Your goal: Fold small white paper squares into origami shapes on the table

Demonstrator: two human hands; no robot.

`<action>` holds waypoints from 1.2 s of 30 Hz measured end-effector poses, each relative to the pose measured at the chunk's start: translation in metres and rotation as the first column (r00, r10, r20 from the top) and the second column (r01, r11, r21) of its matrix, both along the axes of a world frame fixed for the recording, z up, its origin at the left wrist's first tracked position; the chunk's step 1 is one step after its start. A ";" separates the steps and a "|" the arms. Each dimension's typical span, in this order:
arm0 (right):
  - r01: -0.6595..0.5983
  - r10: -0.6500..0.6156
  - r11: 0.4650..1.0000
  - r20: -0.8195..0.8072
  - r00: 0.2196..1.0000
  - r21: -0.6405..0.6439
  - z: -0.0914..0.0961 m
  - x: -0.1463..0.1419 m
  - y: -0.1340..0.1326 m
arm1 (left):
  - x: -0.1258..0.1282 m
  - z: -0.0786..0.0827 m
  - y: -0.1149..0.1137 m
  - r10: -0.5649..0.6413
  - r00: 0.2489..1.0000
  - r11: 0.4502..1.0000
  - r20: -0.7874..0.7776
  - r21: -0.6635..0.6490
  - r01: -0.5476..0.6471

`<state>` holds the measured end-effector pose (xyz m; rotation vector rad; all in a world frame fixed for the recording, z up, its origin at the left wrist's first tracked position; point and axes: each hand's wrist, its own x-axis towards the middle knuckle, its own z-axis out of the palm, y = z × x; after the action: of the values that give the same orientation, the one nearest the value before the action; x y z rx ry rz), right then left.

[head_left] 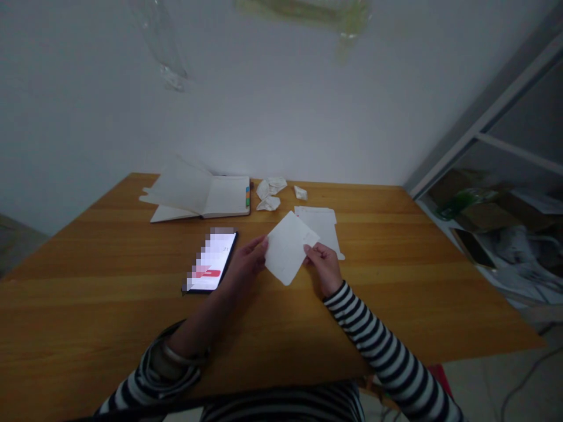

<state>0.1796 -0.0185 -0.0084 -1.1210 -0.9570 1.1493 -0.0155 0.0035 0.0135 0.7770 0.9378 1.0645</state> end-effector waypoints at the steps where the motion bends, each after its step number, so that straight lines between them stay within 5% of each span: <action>1: -0.029 0.029 1.000 0.014 0.999 0.000 0.000 0.002 0.001 | -0.001 0.002 -0.001 -0.019 1.000 1.000 -0.003 -0.012 0.018; 6: -0.055 0.052 0.997 0.056 0.997 0.056 0.004 0.016 0.005 | -0.008 0.013 -0.003 0.056 0.986 0.998 -0.159 0.003 -0.056; 11: -0.196 0.181 0.974 0.130 0.975 0.113 0.015 0.020 0.000 | -0.005 0.018 -0.006 -0.097 0.978 0.994 -0.183 0.021 0.103; 14: -0.210 0.176 0.963 0.199 0.964 0.168 0.017 0.021 -0.001 | -0.004 0.013 -0.005 -0.094 0.982 0.995 -0.164 0.022 0.099; 18: -0.352 0.195 0.891 0.456 0.868 0.288 0.013 0.025 0.001 | -0.006 0.010 -0.002 0.011 0.992 1.000 -0.128 -0.015 -0.013; 21: -0.436 0.145 0.825 0.610 0.779 0.360 0.010 0.024 0.002 | -0.007 0.011 -0.002 -0.031 0.998 0.999 -0.057 -0.029 0.029; 28: -0.243 0.016 0.870 0.470 0.883 0.428 0.007 0.019 0.001 | -0.004 0.012 -0.008 -0.209 0.977 0.977 0.030 -0.028 0.210; 36: 0.061 -0.079 0.974 0.075 0.994 0.216 0.008 0.012 0.003 | 0.001 0.021 -0.015 -0.271 0.962 0.959 0.031 0.098 0.267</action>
<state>0.1920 -0.0160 -0.0007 -1.0257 -1.0703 0.9247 -0.0150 -0.0113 0.0345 0.9268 0.7245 0.8866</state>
